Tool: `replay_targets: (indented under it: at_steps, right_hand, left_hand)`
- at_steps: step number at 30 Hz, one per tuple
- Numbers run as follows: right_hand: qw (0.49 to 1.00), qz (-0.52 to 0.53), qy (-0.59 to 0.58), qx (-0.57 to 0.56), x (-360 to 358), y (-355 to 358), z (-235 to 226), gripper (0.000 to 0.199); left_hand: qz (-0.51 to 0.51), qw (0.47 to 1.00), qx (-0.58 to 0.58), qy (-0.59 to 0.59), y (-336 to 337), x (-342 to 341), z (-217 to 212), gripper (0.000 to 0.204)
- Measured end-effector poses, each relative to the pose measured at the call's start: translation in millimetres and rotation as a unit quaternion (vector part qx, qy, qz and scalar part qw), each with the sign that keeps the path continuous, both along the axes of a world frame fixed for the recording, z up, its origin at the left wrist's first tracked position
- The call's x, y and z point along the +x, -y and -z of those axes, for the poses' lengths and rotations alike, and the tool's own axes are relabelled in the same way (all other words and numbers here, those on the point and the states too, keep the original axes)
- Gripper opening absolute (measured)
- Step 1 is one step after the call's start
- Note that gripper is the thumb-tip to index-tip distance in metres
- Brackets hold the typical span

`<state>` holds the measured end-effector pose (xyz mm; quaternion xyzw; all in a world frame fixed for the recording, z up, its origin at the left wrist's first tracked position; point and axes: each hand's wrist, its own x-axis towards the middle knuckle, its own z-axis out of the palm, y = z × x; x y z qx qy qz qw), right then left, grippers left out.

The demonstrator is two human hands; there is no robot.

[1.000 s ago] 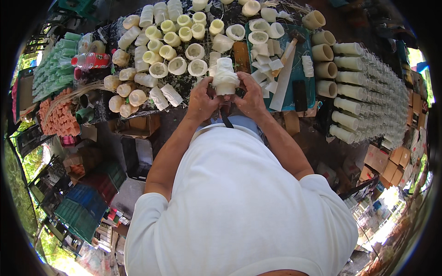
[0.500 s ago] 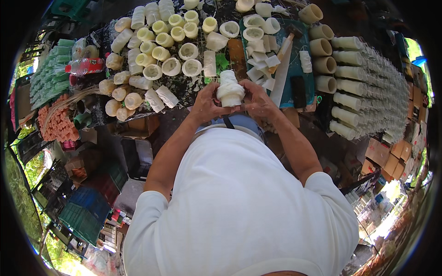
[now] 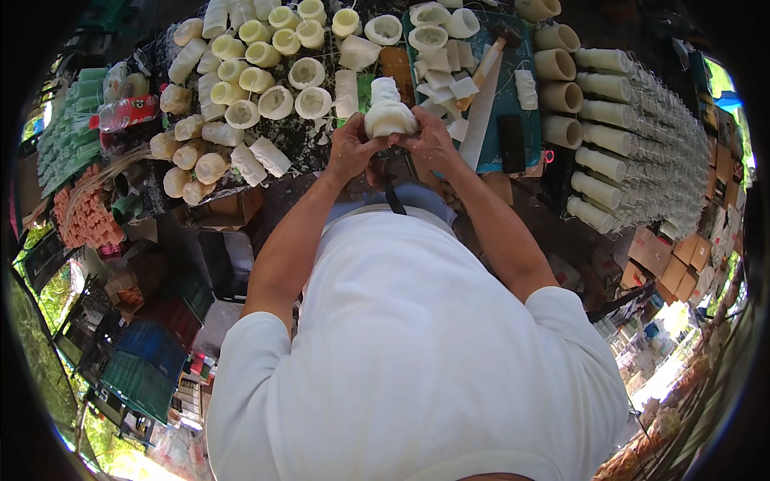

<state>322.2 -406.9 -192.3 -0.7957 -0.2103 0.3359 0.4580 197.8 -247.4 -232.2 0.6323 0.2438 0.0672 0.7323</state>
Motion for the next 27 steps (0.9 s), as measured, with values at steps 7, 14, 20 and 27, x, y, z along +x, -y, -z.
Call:
replay_targets:
  at_steps: [7,14,20,27]
  right_hand:
    - [0.989,0.061,0.083,-0.104,6.6,-12.2,25.6,0.04]
    - [0.992,0.075,0.072,0.064,-8.1,3.7,51.8,0.049]
    - [0.98,0.18,0.08,0.027,-33.6,2.7,56.6,0.051]
    - [0.992,0.053,0.105,0.043,5.1,11.4,21.3,0.045]
  left_hand:
    - [0.042,0.984,0.147,-0.088,5.8,14.5,13.4,0.028]
    - [0.145,0.958,0.245,0.017,4.9,13.1,-7.2,0.011]
    - [0.183,0.92,0.342,0.056,14.0,6.3,-26.3,0.008]
    - [0.16,0.965,0.164,-0.132,-38.1,-4.5,-40.8,0.016]
